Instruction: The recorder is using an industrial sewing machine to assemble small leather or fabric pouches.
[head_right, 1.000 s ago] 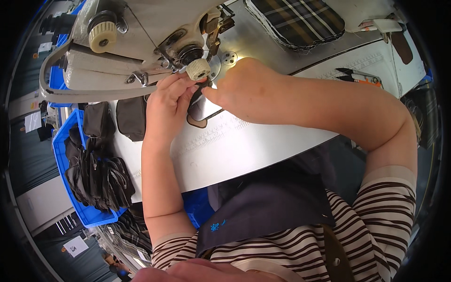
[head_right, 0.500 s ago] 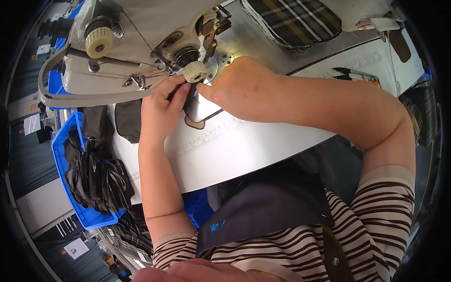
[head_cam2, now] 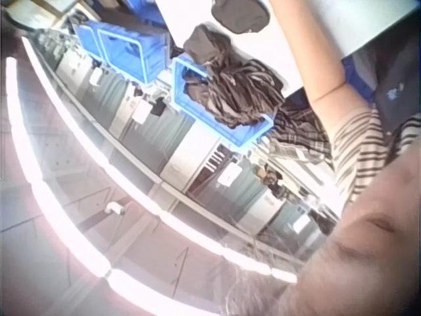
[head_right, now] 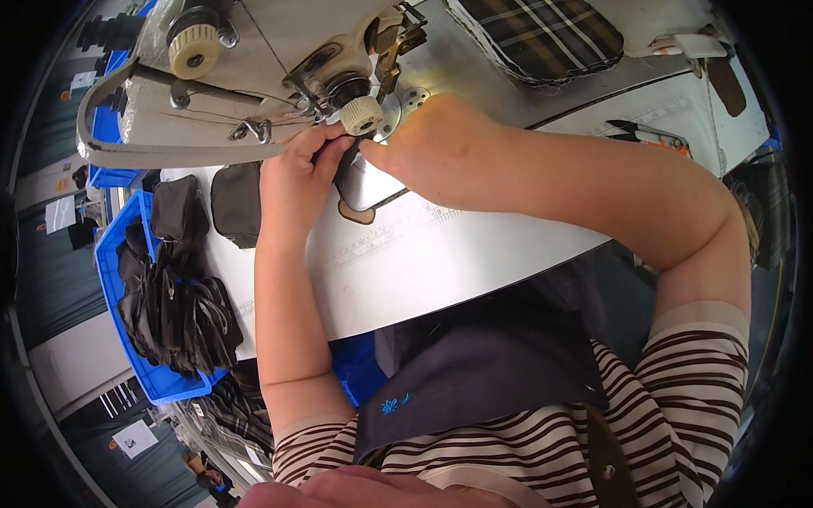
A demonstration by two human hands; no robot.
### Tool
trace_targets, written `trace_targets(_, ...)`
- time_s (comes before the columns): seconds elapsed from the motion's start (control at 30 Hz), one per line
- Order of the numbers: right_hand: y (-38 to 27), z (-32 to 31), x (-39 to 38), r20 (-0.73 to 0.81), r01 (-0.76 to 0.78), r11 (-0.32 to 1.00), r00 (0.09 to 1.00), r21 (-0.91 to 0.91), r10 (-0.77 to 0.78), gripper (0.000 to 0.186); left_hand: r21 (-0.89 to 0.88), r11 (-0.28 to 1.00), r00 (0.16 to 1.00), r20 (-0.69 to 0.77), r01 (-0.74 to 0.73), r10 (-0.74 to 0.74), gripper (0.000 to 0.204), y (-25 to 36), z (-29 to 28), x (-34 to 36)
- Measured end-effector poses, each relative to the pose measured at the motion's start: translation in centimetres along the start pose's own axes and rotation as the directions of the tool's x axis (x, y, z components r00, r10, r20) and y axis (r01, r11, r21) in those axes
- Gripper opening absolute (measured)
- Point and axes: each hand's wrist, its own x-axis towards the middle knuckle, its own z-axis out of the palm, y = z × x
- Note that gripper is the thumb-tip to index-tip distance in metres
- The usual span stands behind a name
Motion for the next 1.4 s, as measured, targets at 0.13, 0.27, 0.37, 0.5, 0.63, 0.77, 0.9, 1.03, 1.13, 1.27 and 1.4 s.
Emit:
trace_targets(0.13,0.1,0.2,0.1,-0.037,-0.010,1.000,0.999,-0.007,0.010,0.040,0.016,1.000,0.999,-0.033,-0.020,0.021,0.015,0.0,0.2,0.1)
trace_targets(0.27,0.3,-0.4,0.2,0.147,-0.007,0.986,0.989,-0.167,0.032,0.057,0.075,0.997,0.999,-0.047,-0.014,0.018,0.015,0.1,0.6,0.2)
trace_targets(0.37,0.4,-0.4,0.4,0.175,0.012,0.990,0.985,-0.140,0.013,0.058,0.085,0.996,0.997,-0.066,-0.027,0.033,0.016,-0.1,0.8,0.1)
trace_targets(0.5,0.4,-0.5,0.4,0.174,0.002,0.988,0.984,-0.154,0.025,0.058,0.062,0.998,0.998,-0.053,-0.010,0.013,0.019,0.0,0.6,0.0)
trace_targets(0.63,0.6,-0.8,0.3,0.211,0.013,0.990,0.977,-0.137,0.016,0.054,-0.021,1.000,1.000,0.002,0.005,-0.005,0.027,0.8,-0.7,-1.2)
trace_targets(0.77,0.5,-0.9,0.4,0.314,0.064,0.983,0.949,-0.172,-0.007,0.053,0.043,0.999,0.998,0.059,0.024,-0.027,0.031,2.3,-1.2,-1.8)
trace_targets(0.9,0.4,-0.2,0.1,0.291,0.053,0.988,0.957,-0.146,-0.008,0.051,0.159,0.986,0.997,0.050,0.048,-0.056,0.024,2.6,-0.9,-1.5)
trace_targets(1.03,-0.1,0.2,-0.2,0.089,-0.014,0.999,0.996,-0.036,0.017,0.046,0.160,0.986,0.998,0.009,0.053,-0.055,0.020,2.2,-0.2,-1.4)
trace_targets(1.13,0.1,0.5,-0.2,0.036,-0.002,1.000,0.999,0.012,0.002,0.046,0.216,0.967,0.977,-0.130,-0.137,0.168,0.017,1.8,0.2,-1.4)
trace_targets(1.27,0.1,1.0,-0.2,0.049,0.017,1.000,0.999,-0.003,-0.017,0.046,0.131,0.973,0.977,-0.074,-0.189,0.200,0.014,2.0,0.2,-1.2)
trace_targets(1.4,-0.1,0.7,-0.3,0.041,0.022,1.000,0.999,-0.013,-0.022,0.045,0.113,0.968,0.970,-0.065,-0.225,0.233,0.016,2.0,0.4,-1.2)
